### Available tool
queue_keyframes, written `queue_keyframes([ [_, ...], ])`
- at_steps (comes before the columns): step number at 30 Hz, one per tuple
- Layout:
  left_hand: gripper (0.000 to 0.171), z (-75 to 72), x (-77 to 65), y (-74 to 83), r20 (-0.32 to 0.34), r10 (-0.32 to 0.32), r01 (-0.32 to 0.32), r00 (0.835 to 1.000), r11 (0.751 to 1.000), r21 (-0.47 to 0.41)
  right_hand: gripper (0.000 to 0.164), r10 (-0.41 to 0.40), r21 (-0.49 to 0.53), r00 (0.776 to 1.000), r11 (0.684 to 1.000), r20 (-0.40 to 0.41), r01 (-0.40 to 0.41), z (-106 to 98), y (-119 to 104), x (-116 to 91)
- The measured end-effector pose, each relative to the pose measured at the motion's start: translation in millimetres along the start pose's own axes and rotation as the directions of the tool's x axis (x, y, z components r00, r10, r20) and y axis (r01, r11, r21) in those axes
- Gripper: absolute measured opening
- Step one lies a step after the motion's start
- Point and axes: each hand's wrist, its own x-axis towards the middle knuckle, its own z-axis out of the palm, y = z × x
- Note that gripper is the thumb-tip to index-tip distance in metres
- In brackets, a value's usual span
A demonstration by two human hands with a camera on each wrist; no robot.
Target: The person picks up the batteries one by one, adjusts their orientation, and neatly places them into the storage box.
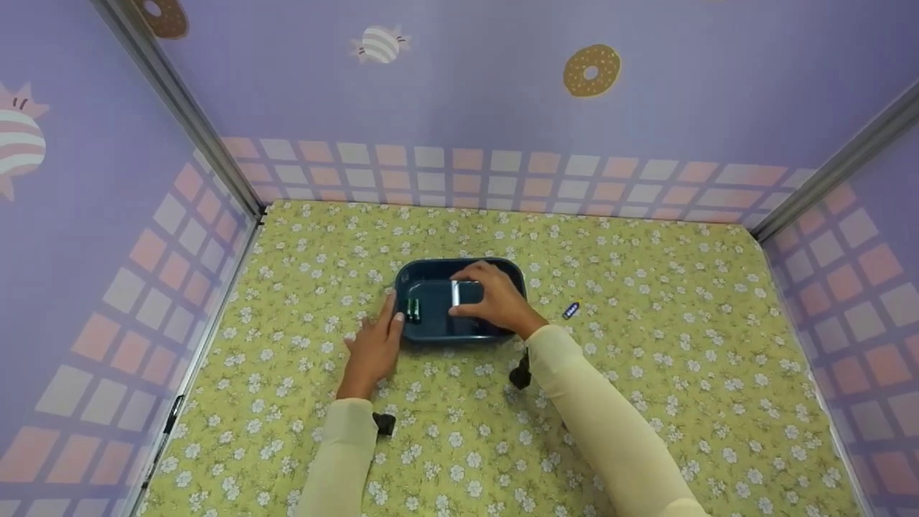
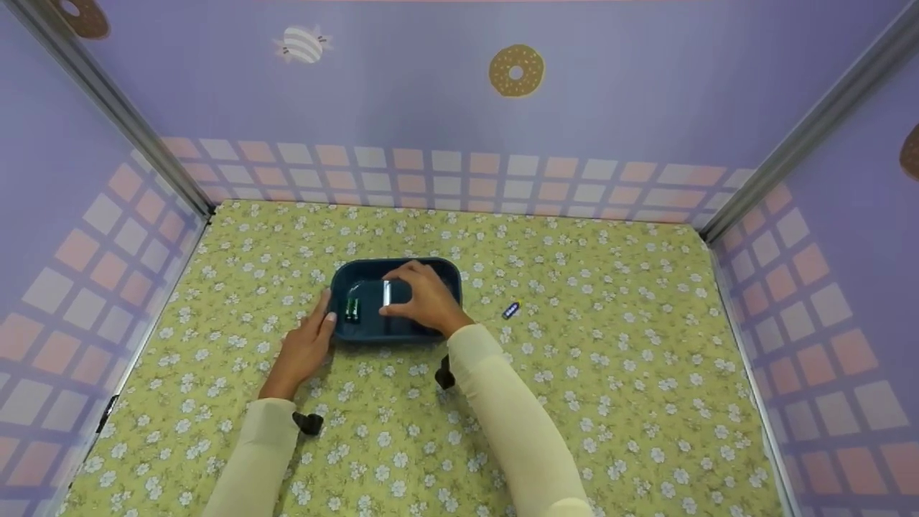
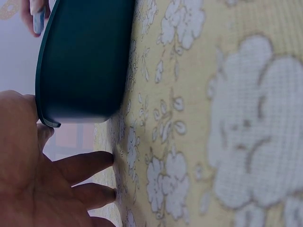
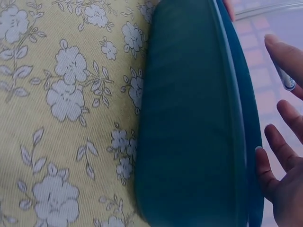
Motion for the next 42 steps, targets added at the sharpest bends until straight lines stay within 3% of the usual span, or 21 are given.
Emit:
queue_keyframes([
  [11, 0.062, 0.8, 0.0, 2.2, 0.0, -0.026, 0.026, 1.0, 1.0, 0.011, 0.061, 0.018, -0.043, 1.0, 0.999, 0.021, -0.017, 23.8, 3.3, 15.2],
  [25, 0.064, -0.2, -1.8, 0.4, -0.008, 0.019, -0.019, 1.0, 1.0, 0.0, 0.056, 0.047, -0.116, 0.995, 0.993, 0.088, -0.037, 49.1, 6.1, 28.5],
  [42, 0.065, 0.2, -1.3, 0.2, -0.007, 0.019, -0.019, 1.0, 1.0, -0.007, 0.056, 0.08, -0.149, 0.987, 0.987, 0.137, -0.06, 63.6, -2.2, 39.4],
])
